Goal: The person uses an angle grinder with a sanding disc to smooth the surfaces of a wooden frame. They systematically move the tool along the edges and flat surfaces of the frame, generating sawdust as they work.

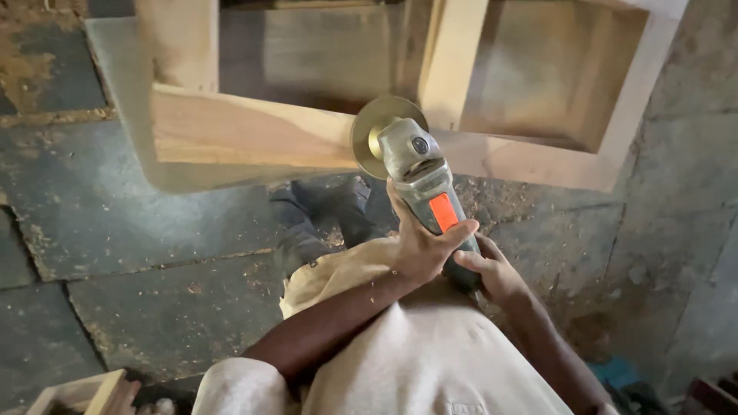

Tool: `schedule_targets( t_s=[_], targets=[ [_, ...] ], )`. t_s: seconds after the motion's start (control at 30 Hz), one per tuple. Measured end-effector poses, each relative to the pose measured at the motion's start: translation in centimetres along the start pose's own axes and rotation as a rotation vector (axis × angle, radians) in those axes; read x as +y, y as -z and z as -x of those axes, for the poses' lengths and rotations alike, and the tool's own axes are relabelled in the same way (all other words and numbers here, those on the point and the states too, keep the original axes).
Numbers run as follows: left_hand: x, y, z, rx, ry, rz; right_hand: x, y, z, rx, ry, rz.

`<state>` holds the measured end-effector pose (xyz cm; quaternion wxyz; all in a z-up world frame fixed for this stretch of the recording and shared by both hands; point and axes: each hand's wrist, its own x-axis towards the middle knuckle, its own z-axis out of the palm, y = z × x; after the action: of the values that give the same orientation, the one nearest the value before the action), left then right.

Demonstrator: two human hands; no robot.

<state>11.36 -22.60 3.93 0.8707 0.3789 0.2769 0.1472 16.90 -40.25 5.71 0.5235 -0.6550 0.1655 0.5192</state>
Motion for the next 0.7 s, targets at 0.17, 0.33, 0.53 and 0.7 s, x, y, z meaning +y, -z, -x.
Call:
schedule_targets(
  t_s=[0.17,0.33,0.53,0.7],
  targets=[
    [-1.0,-2.1,0.6,-0.1,0.018,-0.051,1.5,2.8,1.5,0.046,0.015,-0.04],
    [-2.9,-3.9,1.0,-0.186,0.05,-0.046,2.1,4.7,2.8,0.095,-0.022,-0.138],
    [-4.8,-5.5,1.3,-0.253,0.058,-0.097,1.6,4.5,4.8,0.128,0.005,-0.263],
    [-5.0,-6.9,1.5,-0.311,0.072,-0.115,3.2,6.2,6.4,0.19,0.119,-0.022]
  ],
)
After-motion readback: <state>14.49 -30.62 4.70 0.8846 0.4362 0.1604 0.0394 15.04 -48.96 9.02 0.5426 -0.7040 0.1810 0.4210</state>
